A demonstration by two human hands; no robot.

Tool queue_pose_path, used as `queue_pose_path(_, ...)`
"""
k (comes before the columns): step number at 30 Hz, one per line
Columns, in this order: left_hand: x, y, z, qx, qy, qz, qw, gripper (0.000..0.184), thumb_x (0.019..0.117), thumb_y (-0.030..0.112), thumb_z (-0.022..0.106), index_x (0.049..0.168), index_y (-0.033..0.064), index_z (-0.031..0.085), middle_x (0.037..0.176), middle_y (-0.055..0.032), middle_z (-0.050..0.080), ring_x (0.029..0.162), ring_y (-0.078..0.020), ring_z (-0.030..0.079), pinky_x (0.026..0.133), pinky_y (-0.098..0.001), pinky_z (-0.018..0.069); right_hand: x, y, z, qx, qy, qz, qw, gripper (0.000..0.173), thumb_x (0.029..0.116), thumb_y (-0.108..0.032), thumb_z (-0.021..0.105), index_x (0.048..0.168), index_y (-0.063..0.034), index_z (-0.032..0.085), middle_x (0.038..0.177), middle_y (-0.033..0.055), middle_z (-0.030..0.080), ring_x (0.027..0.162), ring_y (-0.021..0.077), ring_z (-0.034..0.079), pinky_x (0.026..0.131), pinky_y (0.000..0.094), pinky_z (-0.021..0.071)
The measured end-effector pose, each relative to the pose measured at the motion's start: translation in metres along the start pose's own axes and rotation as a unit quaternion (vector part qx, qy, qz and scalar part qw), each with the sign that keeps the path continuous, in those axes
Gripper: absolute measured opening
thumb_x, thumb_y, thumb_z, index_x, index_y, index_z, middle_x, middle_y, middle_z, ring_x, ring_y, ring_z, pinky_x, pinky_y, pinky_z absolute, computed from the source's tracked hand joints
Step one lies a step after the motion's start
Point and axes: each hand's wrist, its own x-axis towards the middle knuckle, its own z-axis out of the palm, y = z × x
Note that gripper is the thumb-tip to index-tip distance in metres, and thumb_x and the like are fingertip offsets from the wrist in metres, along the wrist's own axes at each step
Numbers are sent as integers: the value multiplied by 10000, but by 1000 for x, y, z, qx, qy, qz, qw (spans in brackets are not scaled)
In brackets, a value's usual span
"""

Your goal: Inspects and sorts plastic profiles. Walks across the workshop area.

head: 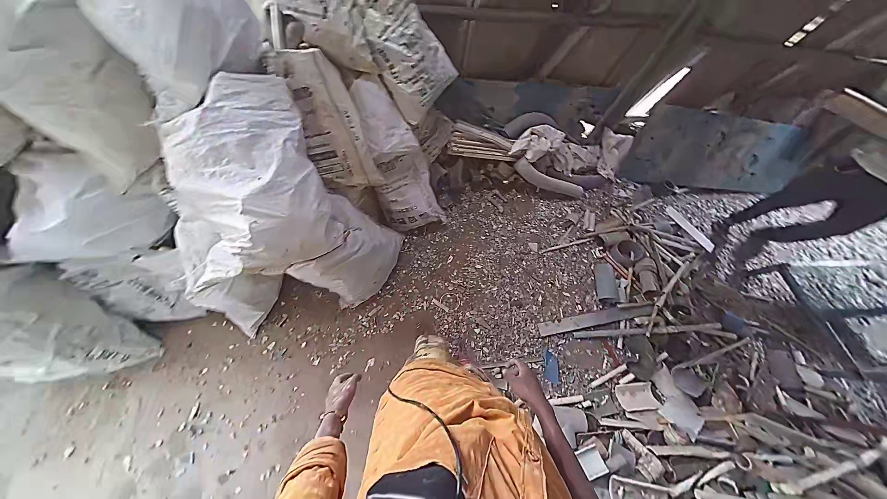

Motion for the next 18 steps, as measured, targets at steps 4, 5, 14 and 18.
queue_pose_path(4, -22, -25, -12, 83, -61, 27, 994, 436, 1043, 321, 572, 1371, 36, 594, 1371, -225, 607, 1304, -387, 556, 1087, -587, 413, 12, -34, -3, -111, -58, -41, 991, 363, 1040, -200, 596, 1351, -13, 601, 1142, 237, 697, 1061, 364, 675, 967, 539, 507)
queue_pose_path(5, -27, -32, -15, 64, -75, 24, 995, 418, 1054, 327, 553, 1362, 50, 604, 1370, -215, 606, 1284, -378, 565, 1054, -587, 427, 16, -36, -1, -133, -65, -51, 988, 361, 1036, -189, 604, 1344, 0, 606, 1138, 249, 699, 1058, 375, 676, 969, 544, 502)
queue_pose_path(14, -39, -117, -8, 58, -169, -73, 981, 429, 1078, 320, 508, 1356, -2, 569, 1327, -268, 587, 1190, -405, 586, 993, -593, 445, 3, -4, 21, -150, -33, -55, 987, 274, 995, -121, 665, 1198, 62, 680, 1087, 278, 710, 1020, 401, 687, 945, 560, 514)
queue_pose_path(18, -35, -93, -21, 105, -208, 2, 972, 409, 1074, 288, 510, 1333, -17, 591, 1353, -263, 588, 1261, -398, 562, 1053, -572, 421, -77, -54, 20, -24, -73, -14, 997, 327, 1024, 25, 470, 1314, 139, 572, 1336, 296, 612, 1232, 278, 597, 1071, 334, 441)
